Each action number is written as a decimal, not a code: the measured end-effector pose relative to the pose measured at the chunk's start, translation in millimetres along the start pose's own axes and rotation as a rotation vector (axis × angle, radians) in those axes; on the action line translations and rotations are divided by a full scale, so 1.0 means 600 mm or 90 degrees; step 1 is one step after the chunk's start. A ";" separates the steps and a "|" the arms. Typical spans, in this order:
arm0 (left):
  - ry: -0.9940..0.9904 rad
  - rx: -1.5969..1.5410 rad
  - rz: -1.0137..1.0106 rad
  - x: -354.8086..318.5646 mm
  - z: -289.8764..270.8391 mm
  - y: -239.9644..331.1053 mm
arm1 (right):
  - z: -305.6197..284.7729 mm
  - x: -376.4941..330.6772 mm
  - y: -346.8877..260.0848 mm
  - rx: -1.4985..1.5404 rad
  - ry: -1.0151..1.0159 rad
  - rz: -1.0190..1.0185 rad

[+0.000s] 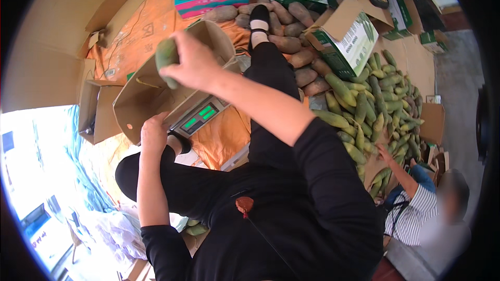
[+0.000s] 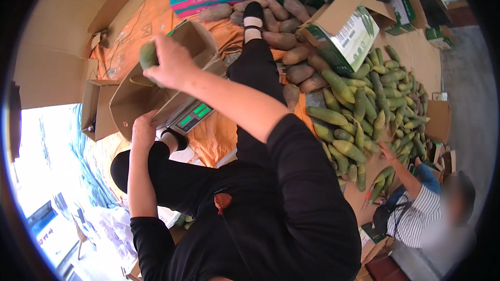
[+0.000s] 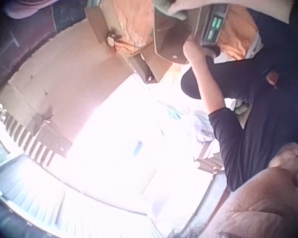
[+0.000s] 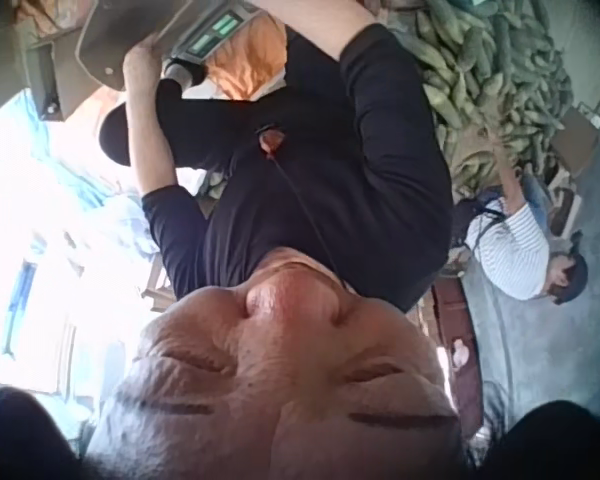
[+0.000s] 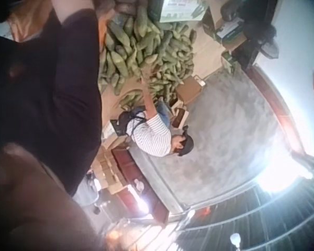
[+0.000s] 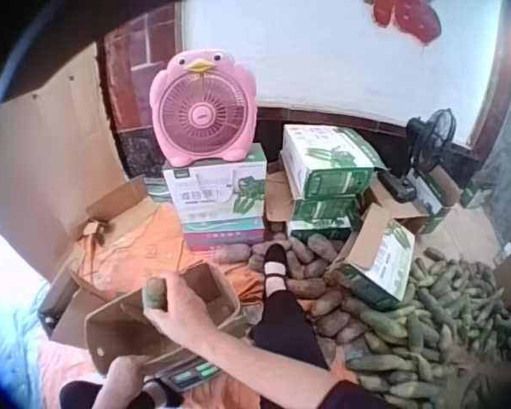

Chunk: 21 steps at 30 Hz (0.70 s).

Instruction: The recorder sits on the floor and sorts long green squash or gourds into a cardboard box on a digital scale, weighing them and preparing them for shipment.

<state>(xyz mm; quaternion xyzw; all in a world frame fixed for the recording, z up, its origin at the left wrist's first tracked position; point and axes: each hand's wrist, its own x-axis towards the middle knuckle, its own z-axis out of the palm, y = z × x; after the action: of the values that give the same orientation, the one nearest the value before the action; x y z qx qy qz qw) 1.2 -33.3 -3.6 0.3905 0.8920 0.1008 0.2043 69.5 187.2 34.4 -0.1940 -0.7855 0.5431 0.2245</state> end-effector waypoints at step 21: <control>-0.042 0.024 -0.009 0.003 0.003 0.000 | -0.242 -0.077 0.058 -0.156 0.061 0.063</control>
<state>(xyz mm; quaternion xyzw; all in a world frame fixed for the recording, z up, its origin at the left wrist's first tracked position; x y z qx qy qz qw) 0.9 -32.1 -5.8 0.3911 0.8893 0.0694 0.2267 191.7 284.5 40.3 -0.2839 -0.8238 0.4437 0.2093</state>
